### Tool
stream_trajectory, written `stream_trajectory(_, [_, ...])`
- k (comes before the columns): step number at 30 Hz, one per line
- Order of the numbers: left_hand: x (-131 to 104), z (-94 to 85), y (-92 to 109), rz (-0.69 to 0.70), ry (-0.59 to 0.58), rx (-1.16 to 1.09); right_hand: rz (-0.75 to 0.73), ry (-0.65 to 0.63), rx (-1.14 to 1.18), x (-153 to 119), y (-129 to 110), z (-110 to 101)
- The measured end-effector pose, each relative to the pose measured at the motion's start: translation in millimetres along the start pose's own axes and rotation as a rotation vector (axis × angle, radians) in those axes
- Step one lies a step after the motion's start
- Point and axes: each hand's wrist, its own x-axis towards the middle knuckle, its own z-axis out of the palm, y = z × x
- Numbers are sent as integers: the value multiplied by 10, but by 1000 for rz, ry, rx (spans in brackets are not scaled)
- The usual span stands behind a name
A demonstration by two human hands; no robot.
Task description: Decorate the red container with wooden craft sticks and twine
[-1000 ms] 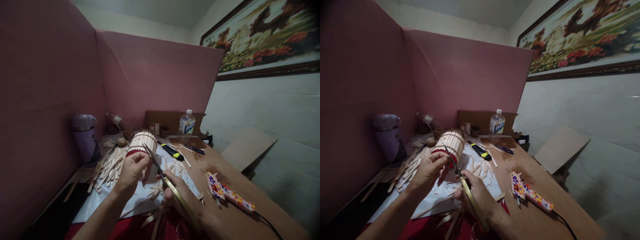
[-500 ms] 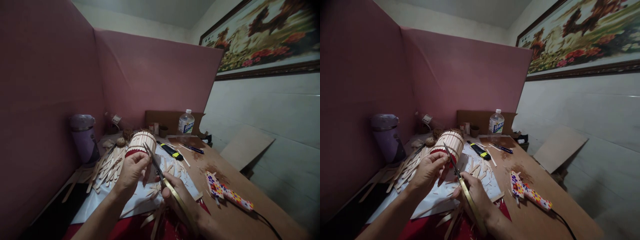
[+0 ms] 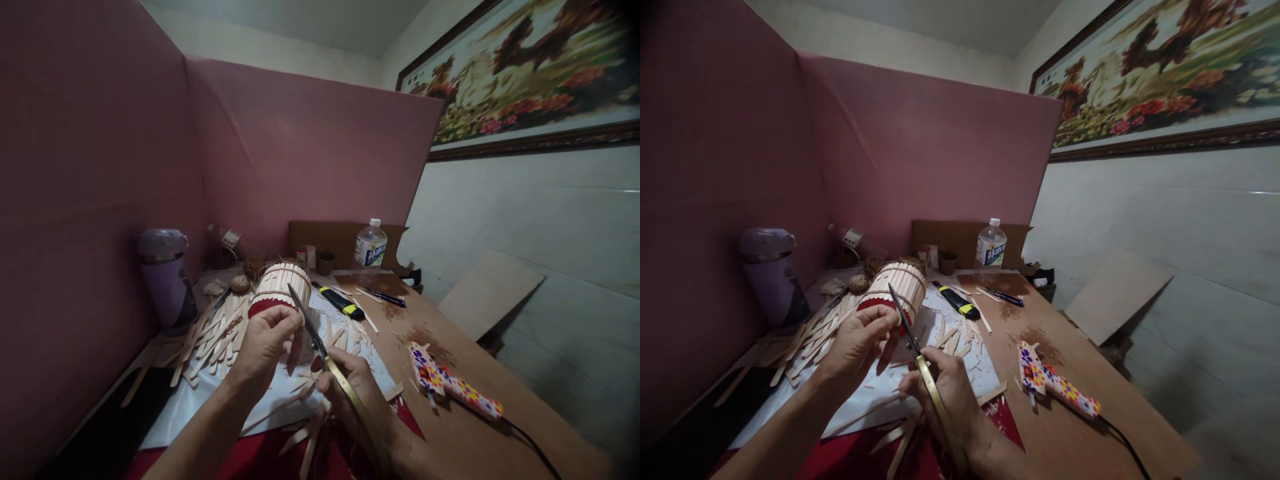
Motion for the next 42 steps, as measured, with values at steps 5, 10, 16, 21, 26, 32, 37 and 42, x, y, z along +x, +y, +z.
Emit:
stream_trajectory(5, [1,7,15,-9,26,-22,-36,9,-15,6,16,-18])
stream_trajectory(10, [7,-35,6,15,5,2,-52,-61,-66,8,36,-53])
stream_trajectory(16, [23,-85,42,1,-7,40,-27,-106,-57,12,-4,-94])
stream_trajectory(21, [14,-84,55,2,-31,36,-27,-122,-74,10,-34,-114])
stream_trajectory(26, [25,-87,46,2,-20,58,-35,-150,-81,11,-29,-109])
stream_trajectory(32, [37,-118,45,-11,-53,79,-14,-139,-38,18,-47,-92])
stream_trajectory(37, [36,-108,52,-27,-51,66,-25,-88,-73,21,-64,-78])
stream_trajectory(42, [50,-131,50,-17,-60,66,-26,-142,-60,26,-16,-96])
